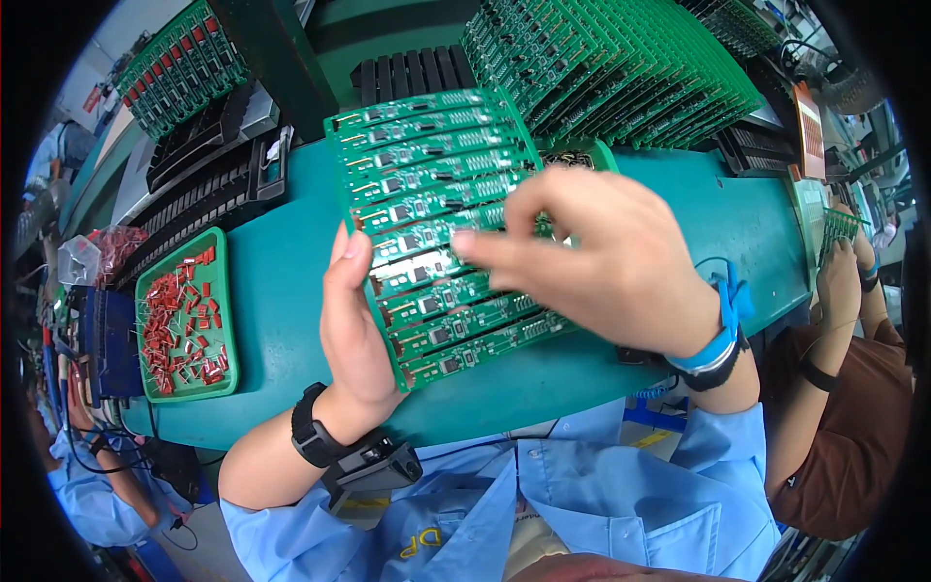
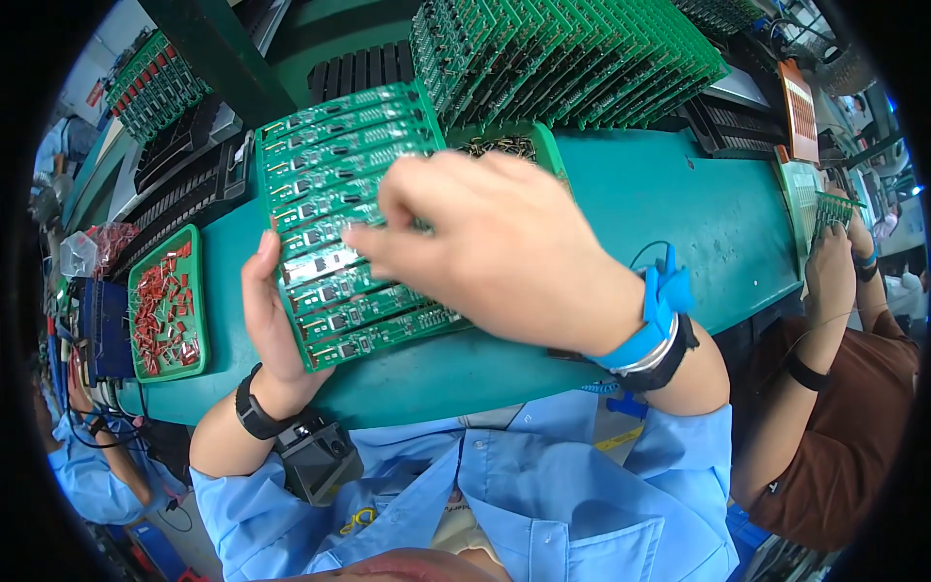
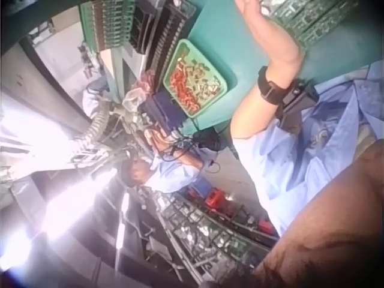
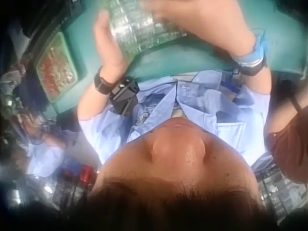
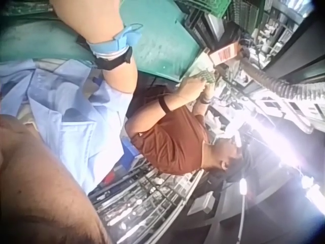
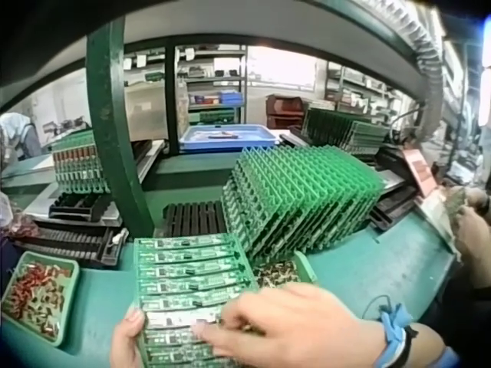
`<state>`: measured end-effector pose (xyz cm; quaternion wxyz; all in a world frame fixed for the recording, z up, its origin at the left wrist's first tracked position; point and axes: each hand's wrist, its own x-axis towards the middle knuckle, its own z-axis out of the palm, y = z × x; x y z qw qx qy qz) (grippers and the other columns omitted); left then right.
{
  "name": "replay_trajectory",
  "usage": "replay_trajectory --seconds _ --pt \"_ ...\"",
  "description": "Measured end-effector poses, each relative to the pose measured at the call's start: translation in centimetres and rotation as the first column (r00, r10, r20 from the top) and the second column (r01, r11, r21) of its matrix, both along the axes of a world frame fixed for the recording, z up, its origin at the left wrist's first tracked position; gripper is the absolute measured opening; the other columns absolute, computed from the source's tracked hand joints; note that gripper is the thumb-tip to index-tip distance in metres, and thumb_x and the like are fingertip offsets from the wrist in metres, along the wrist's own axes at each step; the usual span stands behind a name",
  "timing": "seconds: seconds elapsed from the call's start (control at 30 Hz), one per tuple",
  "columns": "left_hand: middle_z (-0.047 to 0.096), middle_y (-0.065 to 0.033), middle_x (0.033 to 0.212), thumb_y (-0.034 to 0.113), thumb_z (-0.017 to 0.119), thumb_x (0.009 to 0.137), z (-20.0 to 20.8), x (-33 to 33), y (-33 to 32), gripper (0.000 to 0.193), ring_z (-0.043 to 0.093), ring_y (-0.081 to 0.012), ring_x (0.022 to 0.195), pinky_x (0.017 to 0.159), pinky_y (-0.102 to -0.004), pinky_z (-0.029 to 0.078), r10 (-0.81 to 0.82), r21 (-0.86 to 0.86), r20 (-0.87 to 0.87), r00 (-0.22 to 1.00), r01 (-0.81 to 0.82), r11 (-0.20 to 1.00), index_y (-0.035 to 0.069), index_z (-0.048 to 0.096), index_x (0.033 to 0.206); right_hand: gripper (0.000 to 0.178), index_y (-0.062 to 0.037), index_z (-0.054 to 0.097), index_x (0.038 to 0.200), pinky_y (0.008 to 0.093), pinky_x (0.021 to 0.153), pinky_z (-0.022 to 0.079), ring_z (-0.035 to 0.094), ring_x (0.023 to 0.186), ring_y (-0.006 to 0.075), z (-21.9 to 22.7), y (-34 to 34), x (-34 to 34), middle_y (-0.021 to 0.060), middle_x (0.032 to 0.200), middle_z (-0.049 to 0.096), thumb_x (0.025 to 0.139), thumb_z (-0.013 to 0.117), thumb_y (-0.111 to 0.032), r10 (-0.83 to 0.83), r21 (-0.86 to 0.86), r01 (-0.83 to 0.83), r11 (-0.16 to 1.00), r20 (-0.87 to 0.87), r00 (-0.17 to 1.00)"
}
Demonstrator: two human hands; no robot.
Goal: The person assembles circuit boards by hand, picking small electronic components from a green tray and inserting them into the boards. They repeatedly reach into the tray to retrieve components, place them onto the board, and then set the board aside to pick up another one from a stack.
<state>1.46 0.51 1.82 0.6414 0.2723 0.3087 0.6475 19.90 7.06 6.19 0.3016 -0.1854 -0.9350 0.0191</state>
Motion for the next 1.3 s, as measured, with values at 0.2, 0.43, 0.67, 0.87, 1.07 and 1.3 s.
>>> replay_trajectory --seconds 0.2,0.43,0.67,0.87,1.07,1.3 --pt "0.056 -0.0103 0.118 0.030 0.033 0.097 -0.4 -1.0 0.5 0.039 0.059 -0.0219 0.105 0.092 -0.0363 0.046 0.155 0.037 0.029 0.987 -0.156 0.987 0.005 0.043 0.126 0.024 -0.0064 0.063 0.095 0.0349 0.059 0.047 0.058 0.069 0.0255 -0.4 2.0 2.4 0.0064 0.079 0.057 0.073 0.071 -0.012 -0.176 -0.178 0.180 0.967 0.041 0.984" --pt "0.057 -0.0103 0.119 0.032 0.033 0.097 -1.1 -2.1 1.0 0.040 0.059 -0.0229 0.106 0.093 -0.0372 0.046 0.039 0.157 0.116 0.992 -0.057 0.986 0.005 0.047 0.124 0.031 -0.0032 0.057 0.101 0.0408 0.066 0.050 0.061 0.082 0.0325 -2.3 2.4 3.3 0.0127 0.086 0.060 0.075 0.069 -0.015 -0.004 -0.304 0.116 0.945 0.347 0.938" --pt "0.058 -0.0110 0.120 0.032 0.033 0.097 -1.0 -2.2 1.4 0.042 0.059 -0.0237 0.106 0.092 -0.0382 0.046 0.103 0.163 0.041 0.994 -0.108 0.981 0.005 0.048 0.125 0.016 -0.0057 0.061 0.089 0.0417 0.066 0.050 0.062 0.082 0.0325 -0.3 2.8 2.8 0.0108 0.090 0.061 0.079 0.065 -0.017 0.004 -0.321 0.208 0.924 0.552 0.834" --pt "0.058 -0.0109 0.120 0.033 0.033 0.097 -1.3 -2.1 1.2 0.041 0.059 -0.0239 0.106 0.092 -0.0383 0.047 0.116 0.140 0.031 0.993 -0.119 0.983 0.005 0.048 0.124 0.012 -0.0053 0.061 0.086 0.0416 0.065 0.050 0.062 0.081 0.0311 -0.5 2.9 3.0 0.0094 0.085 0.062 0.081 0.062 -0.017 -0.010 -0.373 0.147 0.916 0.346 0.938" --pt "0.058 -0.0109 0.119 0.033 0.033 0.097 -1.1 -2.1 1.0 0.042 0.060 -0.0240 0.105 0.092 -0.0386 0.047 0.142 0.114 0.003 0.990 -0.141 0.983 0.005 0.048 0.124 0.014 -0.0055 0.060 0.090 0.0409 0.066 0.050 0.062 0.081 0.0302 -0.9 3.0 2.7 0.0090 0.083 0.062 0.082 0.062 -0.017 -0.016 -0.282 0.076 0.956 0.209 0.978" --pt "0.058 -0.0108 0.120 0.033 0.034 0.097 -1.2 -2.0 1.1 0.041 0.060 -0.0240 0.105 0.092 -0.0388 0.047 0.124 0.147 0.035 0.992 -0.128 0.981 0.005 0.048 0.124 0.014 -0.0032 0.060 0.093 0.0392 0.067 0.051 0.062 0.078 0.0315 -0.8 3.2 2.7 0.0103 0.083 0.063 0.084 0.061 -0.014 -0.052 -0.428 0.094 0.899 0.109 0.993"
